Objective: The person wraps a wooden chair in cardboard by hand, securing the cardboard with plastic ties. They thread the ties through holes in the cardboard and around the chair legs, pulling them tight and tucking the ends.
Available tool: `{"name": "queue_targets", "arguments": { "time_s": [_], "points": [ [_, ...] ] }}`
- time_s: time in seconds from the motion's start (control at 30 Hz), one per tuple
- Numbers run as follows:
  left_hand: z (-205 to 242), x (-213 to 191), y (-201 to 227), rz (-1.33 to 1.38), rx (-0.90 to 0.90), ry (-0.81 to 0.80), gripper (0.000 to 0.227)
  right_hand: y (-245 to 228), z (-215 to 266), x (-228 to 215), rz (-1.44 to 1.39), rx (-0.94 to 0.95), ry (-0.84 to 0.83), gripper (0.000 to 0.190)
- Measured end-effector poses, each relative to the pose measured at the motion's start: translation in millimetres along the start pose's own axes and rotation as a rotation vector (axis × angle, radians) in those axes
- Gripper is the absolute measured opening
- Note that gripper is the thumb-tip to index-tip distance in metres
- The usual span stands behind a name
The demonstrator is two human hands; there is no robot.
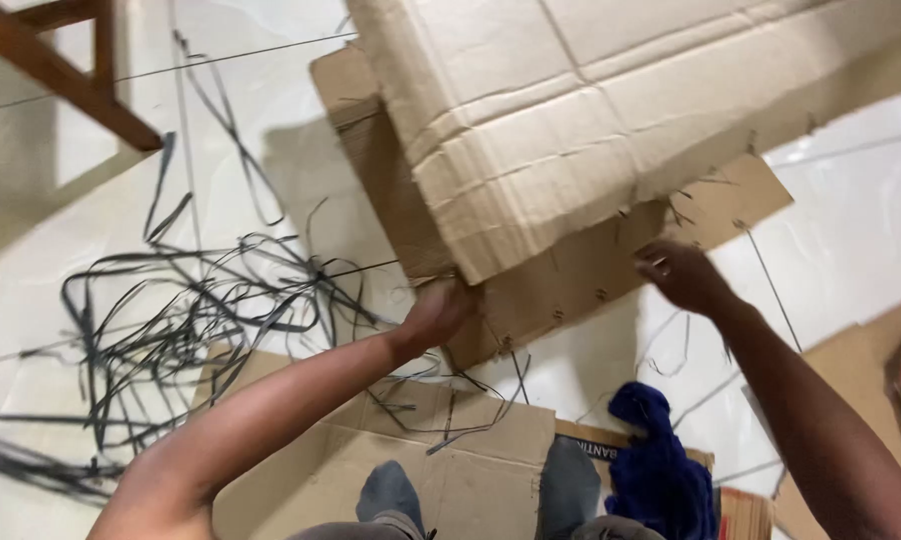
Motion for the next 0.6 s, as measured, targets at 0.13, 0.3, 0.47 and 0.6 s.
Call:
{"name": "queue_targets", "arguments": {
  "time_s": [0.13, 0.3, 0.47, 0.6],
  "points": [
    [15.9, 85.5, -48.9, -0.209, -0.203, -0.702, 0.041, -33.3, 61.4, 15.6, 0.003, 0.142, -0.275, 0.032],
    [7.5, 141.0, 1.8, -0.283, -0.057, -0.883, 0.05, -6.7, 126.2, 27.7, 0.039, 0.259, -0.346, 0.029],
    [-20.6, 220.6, 38.4, -0.33, -0.055, -0.879, 0.025, 20.8, 198.1, 14.4, -0.003, 0.343, -0.31, 0.034],
    [-7.7, 260.9, 103.8, -0.238, 0.045, -1.015, 0.03, 71.0, 268.6, 13.0, -0.085, 0.492, -0.237, 0.035]
  ]
}}
Point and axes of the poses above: each hand's wrist, its own z-axis away from the middle knuckle, its own x-axis out of the palm, y = z × x, the point moved 7 cm from there along -z, towards the middle knuckle, and after that the axes turned 8 degrees about -y, right-handed, at the moved point
